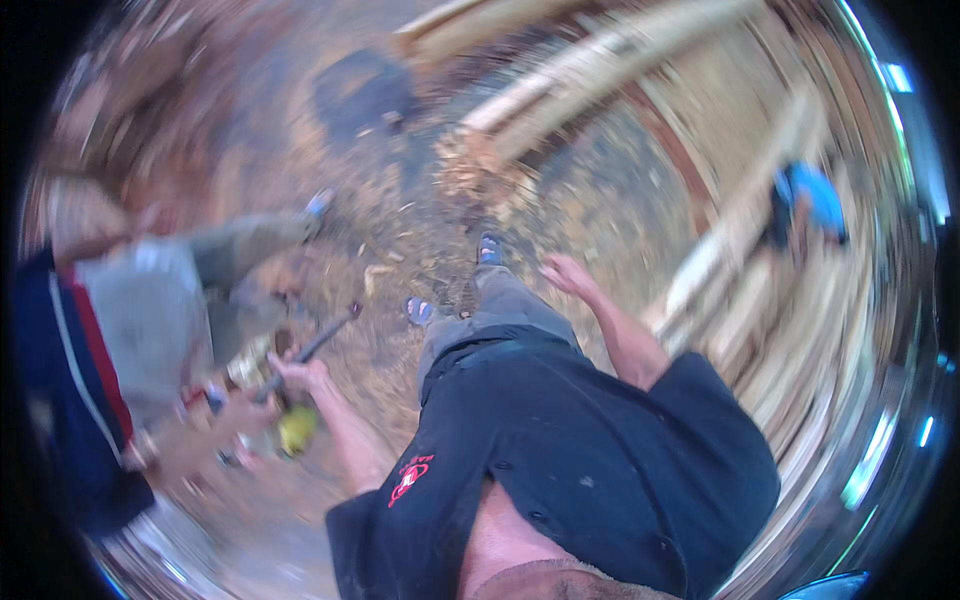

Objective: The person uses a hammer and chisel to shape and smooth wooden planks in a workshop. They repeatedly strike the chisel, inspect the wood, and reposition planks to continue shaping them.

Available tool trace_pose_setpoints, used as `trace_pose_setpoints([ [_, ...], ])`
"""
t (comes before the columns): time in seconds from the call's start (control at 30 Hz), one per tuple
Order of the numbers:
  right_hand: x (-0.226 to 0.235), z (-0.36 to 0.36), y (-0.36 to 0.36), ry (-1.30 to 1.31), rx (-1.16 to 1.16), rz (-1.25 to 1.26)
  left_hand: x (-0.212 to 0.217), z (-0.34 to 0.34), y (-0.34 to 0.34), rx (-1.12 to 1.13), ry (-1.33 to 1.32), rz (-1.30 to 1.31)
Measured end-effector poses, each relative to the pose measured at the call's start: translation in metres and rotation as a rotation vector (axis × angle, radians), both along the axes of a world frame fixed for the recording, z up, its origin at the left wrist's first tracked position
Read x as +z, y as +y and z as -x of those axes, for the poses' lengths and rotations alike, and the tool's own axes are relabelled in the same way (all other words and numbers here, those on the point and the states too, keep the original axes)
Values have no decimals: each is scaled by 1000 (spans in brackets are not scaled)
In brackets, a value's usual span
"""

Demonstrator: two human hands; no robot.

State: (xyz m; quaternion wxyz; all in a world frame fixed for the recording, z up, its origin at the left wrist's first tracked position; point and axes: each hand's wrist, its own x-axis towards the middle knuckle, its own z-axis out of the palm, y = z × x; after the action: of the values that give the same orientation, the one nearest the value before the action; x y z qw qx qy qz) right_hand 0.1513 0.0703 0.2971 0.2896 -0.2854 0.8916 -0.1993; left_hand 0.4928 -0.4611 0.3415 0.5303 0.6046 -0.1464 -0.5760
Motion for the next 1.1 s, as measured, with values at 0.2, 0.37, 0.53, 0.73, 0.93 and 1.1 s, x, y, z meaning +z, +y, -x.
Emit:
trace_pose_setpoints([
  [0.2, 43, 2, 14, -203, -321, 179, -21, 110, 73, -355, 351, 86],
  [0.37, 87, 1, 106, -185, -460, 312, -9, 239, 231, -854, 190, 333],
  [0.53, 130, 32, 189, -23, -456, 490, 58, 363, 429, -1645, -78, 385],
  [0.73, 143, 93, 257, 152, -450, 737, 118, 456, 613, -2259, 651, 571],
  [0.93, 97, 162, 396, 35, -921, 146, 99, 589, 670, -2589, 83, 1264],
  [1.1, 15, 189, 497, -444, -1271, -132, -38, 700, 636, -2735, -529, 843],
])
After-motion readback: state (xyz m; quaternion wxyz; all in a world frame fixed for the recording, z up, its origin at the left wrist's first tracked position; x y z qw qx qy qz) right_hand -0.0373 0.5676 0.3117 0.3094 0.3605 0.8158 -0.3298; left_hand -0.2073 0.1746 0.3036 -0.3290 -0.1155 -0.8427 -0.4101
